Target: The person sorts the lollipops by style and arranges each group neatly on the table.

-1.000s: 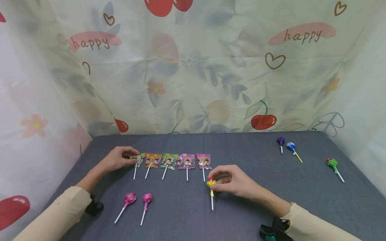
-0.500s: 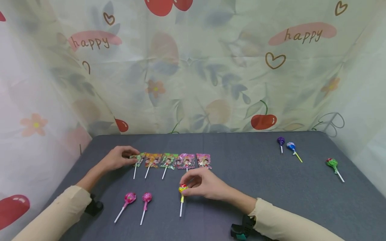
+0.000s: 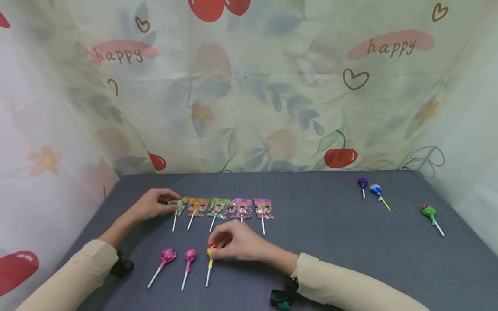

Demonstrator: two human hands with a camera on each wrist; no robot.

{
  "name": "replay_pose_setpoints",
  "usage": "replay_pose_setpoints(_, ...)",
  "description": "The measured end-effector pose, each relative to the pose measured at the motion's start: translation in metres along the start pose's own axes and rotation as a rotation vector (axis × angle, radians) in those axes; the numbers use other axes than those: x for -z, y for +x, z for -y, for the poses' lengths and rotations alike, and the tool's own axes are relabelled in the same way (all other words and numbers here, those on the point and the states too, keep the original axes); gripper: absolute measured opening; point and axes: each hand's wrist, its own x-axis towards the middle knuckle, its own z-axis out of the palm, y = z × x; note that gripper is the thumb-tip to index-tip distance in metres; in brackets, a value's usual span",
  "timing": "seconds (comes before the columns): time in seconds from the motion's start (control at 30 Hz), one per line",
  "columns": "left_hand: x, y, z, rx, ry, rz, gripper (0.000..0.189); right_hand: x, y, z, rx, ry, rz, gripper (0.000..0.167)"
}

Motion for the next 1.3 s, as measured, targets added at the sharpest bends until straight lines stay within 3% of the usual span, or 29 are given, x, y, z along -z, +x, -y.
replay_pose_setpoints(0.5,0.000,0.000,-0.002,0.006,0.004,-0.003,0.029,-0.006,0.006,0.005,-0.002,-0.111,0.005,0.012)
replay_pose_setpoints(1.3,0.000,0.001,0.000,0.012,-0.003,0.009,0.028,0.005,0.002,0.003,-0.016,-0.043,-0.007,0.023)
